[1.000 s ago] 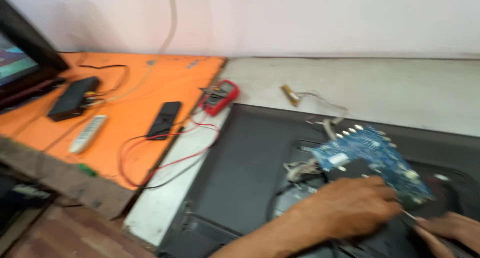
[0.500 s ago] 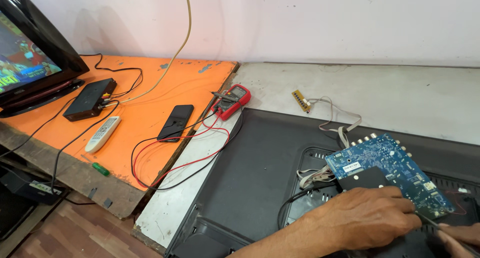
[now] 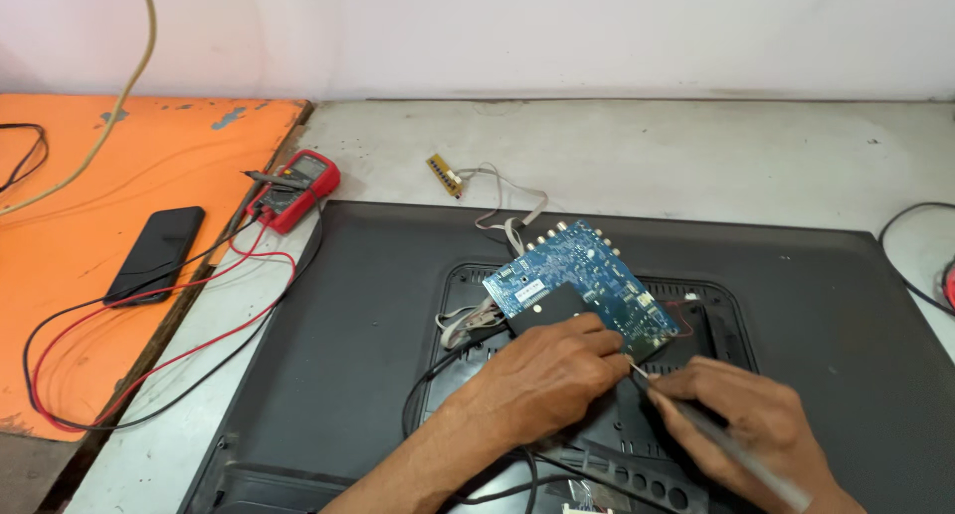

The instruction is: The person unscrews the main circuit board from the back of a television using a screwdriver, lifts the board out of the chassis, and works on it with a soldering iron. They then pour liquid from a bottle onto a brush and scrub the board with the toothbrush-style brush.

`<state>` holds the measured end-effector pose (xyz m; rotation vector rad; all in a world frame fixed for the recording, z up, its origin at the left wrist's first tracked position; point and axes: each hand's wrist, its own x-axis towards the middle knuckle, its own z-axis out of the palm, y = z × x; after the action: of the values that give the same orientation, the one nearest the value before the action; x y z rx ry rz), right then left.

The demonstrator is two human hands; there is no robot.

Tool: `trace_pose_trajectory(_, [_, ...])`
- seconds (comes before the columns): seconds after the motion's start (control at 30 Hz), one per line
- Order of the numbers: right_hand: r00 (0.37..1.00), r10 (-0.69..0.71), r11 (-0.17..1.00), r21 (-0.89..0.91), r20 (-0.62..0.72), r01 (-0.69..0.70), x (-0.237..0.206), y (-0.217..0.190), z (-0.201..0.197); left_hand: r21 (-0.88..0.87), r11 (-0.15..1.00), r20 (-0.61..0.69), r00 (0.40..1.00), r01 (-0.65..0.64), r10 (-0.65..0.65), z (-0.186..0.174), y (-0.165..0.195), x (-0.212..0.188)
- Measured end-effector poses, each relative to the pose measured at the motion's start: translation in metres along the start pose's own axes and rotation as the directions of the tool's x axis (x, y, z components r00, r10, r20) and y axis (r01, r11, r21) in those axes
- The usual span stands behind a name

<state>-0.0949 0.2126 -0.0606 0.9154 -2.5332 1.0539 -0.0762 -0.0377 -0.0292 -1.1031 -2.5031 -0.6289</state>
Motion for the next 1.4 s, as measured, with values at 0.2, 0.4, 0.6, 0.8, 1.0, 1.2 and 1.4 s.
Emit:
trace_pose_trajectory(0.2, [1.000, -0.021, 1.000, 0.016, -0.022, 0.021, 0.006, -0.004, -0.001, -0.007, 1.000, 0.014, 1.000, 0.016, -0.015, -0.003, 0.003, 0.003])
trace_pose_trajectory(0.4, [0.999, 0.036, 0.999, -0.016, 0.000, -0.036, 0.001, 0.002, 0.001, 0.004, 1.000, 0.010, 1.000, 0.010, -0.010, -0.002, 0.002, 0.003])
trace_pose_trajectory(0.6, [0.998, 0.057, 0.998, -0.026, 0.024, -0.057, -0.002, 0.008, 0.002, -0.005, 1.000, 0.031, 0.999, 0.027, -0.026, -0.004, 0.003, 0.003])
trace_pose_trajectory(0.8, [0.993, -0.116, 0.986, -0.119, -0.022, 0.113, -0.022, 0.061, 0.012, 0.009, 1.000, 0.014, 1.000, 0.000, 0.000, 0.007, -0.003, 0.001])
trace_pose_trajectory(1.0, [0.770, 0.165, 0.982, -0.172, 0.617, -0.072, 0.005, 0.238, 0.095, 0.023, 0.999, -0.036, 0.999, 0.028, -0.027, 0.021, -0.008, -0.008])
trace_pose_trajectory(1.2, [0.928, 0.048, 0.996, -0.089, 0.369, -0.016, -0.019, 0.293, 0.105, 0.009, 0.999, -0.065, 0.997, 0.035, -0.034, 0.026, -0.010, -0.011])
trace_pose_trajectory(1.4, [0.998, -0.024, 0.999, -0.039, 0.061, 0.026, -0.019, 0.101, 0.024, 0.020, 0.999, -0.038, 0.998, -0.042, 0.043, 0.019, -0.009, -0.004])
